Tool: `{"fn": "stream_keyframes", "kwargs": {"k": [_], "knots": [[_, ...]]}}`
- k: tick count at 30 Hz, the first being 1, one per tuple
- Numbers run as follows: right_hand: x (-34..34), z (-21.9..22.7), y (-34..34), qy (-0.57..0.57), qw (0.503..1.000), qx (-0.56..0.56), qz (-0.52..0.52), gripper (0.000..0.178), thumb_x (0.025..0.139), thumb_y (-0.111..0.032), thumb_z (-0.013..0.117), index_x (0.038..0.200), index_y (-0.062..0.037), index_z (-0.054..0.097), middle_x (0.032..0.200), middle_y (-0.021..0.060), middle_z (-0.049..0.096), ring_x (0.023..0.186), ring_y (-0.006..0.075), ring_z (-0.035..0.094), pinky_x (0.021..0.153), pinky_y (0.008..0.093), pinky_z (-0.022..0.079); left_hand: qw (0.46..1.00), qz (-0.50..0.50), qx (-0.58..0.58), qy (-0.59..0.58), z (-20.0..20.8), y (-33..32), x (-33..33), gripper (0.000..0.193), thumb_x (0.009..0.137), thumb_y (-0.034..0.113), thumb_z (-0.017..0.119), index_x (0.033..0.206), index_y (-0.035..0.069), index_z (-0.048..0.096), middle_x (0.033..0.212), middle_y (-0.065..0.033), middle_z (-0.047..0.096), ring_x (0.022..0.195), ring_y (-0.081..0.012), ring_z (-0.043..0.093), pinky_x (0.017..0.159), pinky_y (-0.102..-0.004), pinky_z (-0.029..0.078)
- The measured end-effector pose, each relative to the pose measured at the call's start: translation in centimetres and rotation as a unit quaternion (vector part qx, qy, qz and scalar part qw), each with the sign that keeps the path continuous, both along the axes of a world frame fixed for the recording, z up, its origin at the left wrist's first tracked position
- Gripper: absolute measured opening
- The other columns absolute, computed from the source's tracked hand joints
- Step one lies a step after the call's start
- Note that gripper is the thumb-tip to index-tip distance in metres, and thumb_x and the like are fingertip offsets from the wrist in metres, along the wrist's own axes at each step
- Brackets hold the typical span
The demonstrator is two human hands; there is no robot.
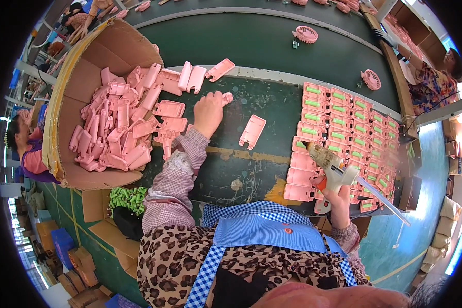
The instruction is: The person assembles electronic components into plastic housings using a hot glue gun, securing the components inside the housings with hot glue.
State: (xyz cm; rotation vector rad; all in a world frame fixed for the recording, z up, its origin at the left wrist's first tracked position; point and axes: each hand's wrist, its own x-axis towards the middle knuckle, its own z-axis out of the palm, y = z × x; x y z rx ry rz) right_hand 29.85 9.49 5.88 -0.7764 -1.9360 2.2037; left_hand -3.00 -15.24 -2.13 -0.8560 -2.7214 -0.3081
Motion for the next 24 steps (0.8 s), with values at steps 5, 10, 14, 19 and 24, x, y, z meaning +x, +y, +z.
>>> {"fn": "stream_keyframes", "kwargs": {"k": [5,10,14,19,24], "knots": [[0.0,0.0,0.1,0.003,1.000,-0.011,-0.003,0.042,0.076,-0.004,0.053,0.117,0.0046,0.051,0.102,0.0116,0.063,0.087,0.0163,0.059,0.074,0.0280,0.046,0.988,-0.146,-0.048,0.015,1.4,-1.6,0.8,0.007,0.074,0.017,0.060,0.076,0.012,0.064,0.085,-0.0054,0.054,0.091,-0.0246,0.053,0.080,-0.0361,0.042],[-0.1,0.2,0.1,0.007,0.999,-0.032,-0.009,0.044,0.076,-0.003,0.053,0.119,0.0043,0.049,0.103,0.0129,0.063,0.076,0.0135,0.057,0.070,0.0275,0.046,0.950,-0.311,-0.030,-0.024,2.4,-0.9,3.5,0.011,0.073,0.017,0.059,0.082,0.010,0.061,0.087,-0.0049,0.051,0.090,-0.0235,0.053,0.080,-0.0354,0.043],[-0.1,0.3,-0.1,0.010,0.999,-0.034,-0.013,0.044,0.077,-0.001,0.052,0.120,0.0041,0.048,0.103,0.0130,0.063,0.075,0.0132,0.057,0.071,0.0276,0.046,0.950,-0.310,0.020,-0.042,1.7,1.1,4.9,0.018,0.075,0.013,0.058,0.092,0.009,0.060,0.104,-0.0081,0.052,0.093,-0.0255,0.054,0.081,-0.0357,0.047],[0.1,0.0,0.0,0.016,1.000,-0.018,-0.014,0.043,0.077,-0.001,0.052,0.119,0.0043,0.049,0.102,0.0128,0.064,0.076,0.0136,0.057,0.071,0.0279,0.046,0.941,-0.334,0.051,-0.029,1.3,2.3,4.9,0.018,0.073,0.012,0.062,0.090,0.009,0.061,0.110,-0.0101,0.050,0.096,-0.0276,0.053,0.082,-0.0363,0.047],[0.0,0.3,0.1,0.003,0.999,-0.033,-0.011,0.043,0.077,-0.001,0.052,0.119,0.0047,0.049,0.101,0.0123,0.064,0.081,0.0146,0.058,0.074,0.0281,0.046,0.962,-0.254,0.078,-0.061,0.2,3.6,5.4,0.030,0.065,0.011,0.072,0.093,0.009,0.061,0.109,-0.0116,0.051,0.098,-0.0301,0.051,0.083,-0.0384,0.046]]}}
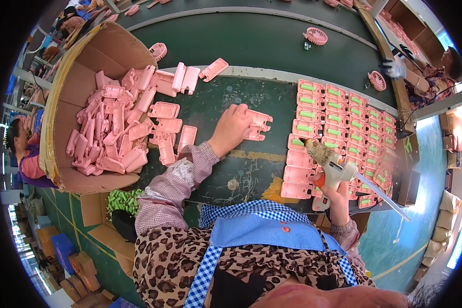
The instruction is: The person assembles electronic components into plastic housings using a hot glue gun, securing the components inside the housings with hot glue.
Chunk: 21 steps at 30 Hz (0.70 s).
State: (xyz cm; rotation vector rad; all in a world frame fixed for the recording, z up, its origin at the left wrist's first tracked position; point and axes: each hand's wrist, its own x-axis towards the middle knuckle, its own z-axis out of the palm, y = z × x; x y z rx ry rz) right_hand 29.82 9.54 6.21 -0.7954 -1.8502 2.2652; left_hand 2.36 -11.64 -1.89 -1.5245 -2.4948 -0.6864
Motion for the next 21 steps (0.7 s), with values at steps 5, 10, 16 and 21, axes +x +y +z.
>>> {"fn": "stream_keyframes", "kwargs": {"k": [5,10,16,21], "knots": [[0.0,-0.1,0.2,0.008,1.000,0.009,-0.001,0.042,0.077,-0.001,0.052,0.118,0.0043,0.050,0.101,0.0115,0.064,0.082,0.0144,0.058,0.074,0.0274,0.046,0.998,0.047,0.034,0.010,0.1,1.2,1.3,0.039,0.065,0.014,0.073,0.101,0.008,0.057,0.112,-0.0139,0.048,0.099,-0.0314,0.049,0.084,-0.0399,0.043],[0.4,0.2,0.3,-0.030,0.999,-0.010,-0.019,0.041,0.077,-0.003,0.053,0.117,0.0040,0.051,0.102,0.0102,0.065,0.087,0.0148,0.058,0.078,0.0284,0.046,0.997,0.079,0.008,0.021,0.0,0.5,2.1,0.053,0.069,0.022,0.072,0.116,0.008,0.053,0.122,-0.0169,0.043,0.112,-0.0358,0.042,0.094,-0.0477,0.034],[0.4,0.5,0.1,0.003,1.000,-0.002,-0.027,0.040,0.076,-0.003,0.054,0.116,0.0045,0.051,0.102,0.0113,0.064,0.095,0.0202,0.061,0.084,0.0314,0.047,0.989,0.130,0.052,0.056,0.5,1.3,-2.1,0.055,0.073,0.016,0.069,0.122,0.003,0.047,0.125,-0.0222,0.041,0.115,-0.0400,0.040,0.095,-0.0476,0.035],[0.6,0.3,0.1,-0.004,1.000,-0.014,-0.026,0.042,0.075,-0.001,0.052,0.117,0.0040,0.050,0.101,0.0113,0.064,0.095,0.0198,0.060,0.086,0.0333,0.046,0.954,0.276,-0.010,0.120,1.0,1.5,-10.8,0.025,0.078,0.008,0.058,0.102,0.002,0.053,0.100,-0.0181,0.055,0.095,-0.0346,0.052,0.079,-0.0446,0.043]]}}
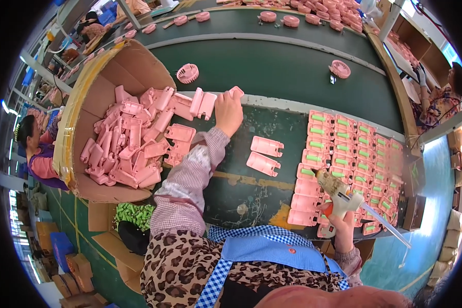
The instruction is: The person assembles electronic components into plastic housings using a hot glue gun, securing the components inside the housings with hot glue.
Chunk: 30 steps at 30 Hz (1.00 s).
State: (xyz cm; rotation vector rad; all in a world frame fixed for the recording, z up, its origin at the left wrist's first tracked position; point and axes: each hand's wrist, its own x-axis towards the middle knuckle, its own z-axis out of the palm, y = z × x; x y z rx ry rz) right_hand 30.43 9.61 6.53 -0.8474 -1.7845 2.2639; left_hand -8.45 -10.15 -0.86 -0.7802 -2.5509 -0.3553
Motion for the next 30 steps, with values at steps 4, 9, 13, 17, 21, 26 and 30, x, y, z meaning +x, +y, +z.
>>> {"fn": "stream_keyframes", "kwargs": {"k": [4,9,13,17,21,26,30], "knots": [[-0.1,0.1,0.0,-0.006,1.000,0.009,-0.004,0.042,0.074,-0.002,0.052,0.116,0.0042,0.052,0.100,0.0108,0.065,0.094,0.0193,0.060,0.085,0.0323,0.046,0.998,0.025,-0.045,0.038,-2.4,0.0,-3.3,0.011,0.082,0.011,0.052,0.083,0.005,0.060,0.085,-0.0119,0.060,0.084,-0.0288,0.055,0.072,-0.0397,0.046],[-0.3,0.1,-0.1,0.017,1.000,0.019,-0.015,0.042,0.074,-0.010,0.054,0.112,0.0064,0.053,0.096,0.0120,0.065,0.091,0.0226,0.063,0.085,0.0344,0.048,0.992,-0.108,0.058,0.033,-2.6,0.7,-1.0,0.014,0.080,0.012,0.053,0.086,0.011,0.066,0.087,-0.0087,0.059,0.086,-0.0270,0.055,0.075,-0.0388,0.045],[-0.2,-0.6,0.6,-0.002,0.999,0.046,0.011,0.042,0.074,-0.012,0.056,0.113,0.0044,0.053,0.097,0.0116,0.063,0.090,0.0225,0.062,0.082,0.0348,0.050,0.970,-0.223,0.089,-0.031,-1.1,1.4,1.8,0.012,0.078,0.012,0.054,0.082,0.008,0.065,0.096,-0.0105,0.057,0.089,-0.0317,0.053,0.078,-0.0424,0.043],[-0.3,-1.1,0.7,-0.013,0.998,0.057,0.007,0.044,0.076,-0.010,0.054,0.116,0.0047,0.050,0.100,0.0118,0.062,0.091,0.0219,0.061,0.073,0.0335,0.056,0.993,-0.044,0.104,0.037,1.5,-0.6,0.6,0.020,0.075,0.005,0.052,0.095,0.002,0.056,0.094,-0.0178,0.049,0.091,-0.0364,0.051,0.076,-0.0474,0.040],[-0.1,-1.4,0.6,-0.045,0.997,0.057,-0.009,0.039,0.077,-0.009,0.054,0.114,0.0033,0.052,0.100,0.0104,0.063,0.091,0.0195,0.060,0.081,0.0317,0.049,0.991,0.127,0.011,0.040,1.5,-4.5,-1.7,0.054,0.067,0.011,0.071,0.115,0.006,0.046,0.108,-0.0168,0.047,0.103,-0.0352,0.045,0.087,-0.0485,0.037],[-1.1,-0.1,-0.1,-0.026,0.998,0.049,0.001,0.034,0.078,-0.008,0.056,0.110,0.0024,0.054,0.099,0.0084,0.064,0.092,0.0177,0.060,0.082,0.0299,0.046,0.995,0.072,-0.010,0.061,-0.7,-5.4,-1.7,0.048,0.073,0.012,0.065,0.118,0.006,0.050,0.115,-0.0141,0.050,0.108,-0.0325,0.045,0.093,-0.0483,0.034],[-0.8,-0.2,-0.3,-0.013,0.999,0.043,-0.010,0.034,0.078,-0.009,0.056,0.110,0.0029,0.055,0.097,0.0079,0.064,0.091,0.0185,0.061,0.082,0.0305,0.046,0.994,0.055,-0.032,0.084,-1.2,-4.6,-0.8,0.044,0.078,0.013,0.059,0.121,0.006,0.053,0.121,-0.0153,0.050,0.117,-0.0336,0.042,0.097,-0.0521,0.032]]}}
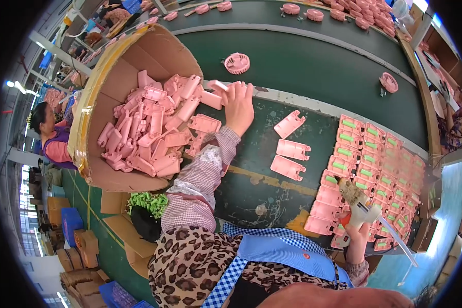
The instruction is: The person assembles electronic components into plastic housings using a hot glue gun, securing the components inside the housings with hot glue.
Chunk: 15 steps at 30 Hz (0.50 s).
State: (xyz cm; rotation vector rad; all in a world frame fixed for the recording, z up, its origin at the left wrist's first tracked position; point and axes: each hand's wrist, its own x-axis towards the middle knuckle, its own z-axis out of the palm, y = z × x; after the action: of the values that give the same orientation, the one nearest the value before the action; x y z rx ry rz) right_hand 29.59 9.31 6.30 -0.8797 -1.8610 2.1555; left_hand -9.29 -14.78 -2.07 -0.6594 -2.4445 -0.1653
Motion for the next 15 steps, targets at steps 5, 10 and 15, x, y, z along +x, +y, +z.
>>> {"fn": "stream_keyframes", "kwargs": {"k": [5,10,15], "knots": [[0.2,-0.2,-0.1,0.009,1.000,0.005,-0.014,0.035,0.077,-0.012,0.058,0.109,0.0026,0.057,0.097,0.0070,0.063,0.089,0.0173,0.060,0.079,0.0291,0.046,0.994,0.033,-0.011,-0.100,0.1,-0.3,-0.2,0.073,0.071,0.023,0.074,0.136,0.015,0.042,0.140,-0.0150,0.036,0.128,-0.0361,0.033,0.099,-0.0591,0.029],[0.9,-0.3,0.1,-0.014,1.000,-0.003,-0.016,0.032,0.078,-0.006,0.054,0.109,0.0031,0.056,0.099,0.0091,0.063,0.087,0.0160,0.059,0.077,0.0279,0.046,0.992,0.078,0.019,-0.092,1.3,-1.6,-0.5,0.091,0.065,0.033,0.081,0.142,0.018,0.033,0.145,-0.0178,0.029,0.135,-0.0407,0.025,0.100,-0.0655,0.027],[0.3,0.3,0.1,-0.011,1.000,-0.019,0.014,0.032,0.077,-0.005,0.053,0.108,0.0032,0.056,0.102,0.0097,0.064,0.087,0.0162,0.058,0.081,0.0298,0.045,0.991,0.093,0.007,-0.095,0.6,-2.6,-0.3,0.090,0.064,0.030,0.082,0.138,0.013,0.035,0.143,-0.0160,0.034,0.135,-0.0375,0.027,0.103,-0.0618,0.026]]}}
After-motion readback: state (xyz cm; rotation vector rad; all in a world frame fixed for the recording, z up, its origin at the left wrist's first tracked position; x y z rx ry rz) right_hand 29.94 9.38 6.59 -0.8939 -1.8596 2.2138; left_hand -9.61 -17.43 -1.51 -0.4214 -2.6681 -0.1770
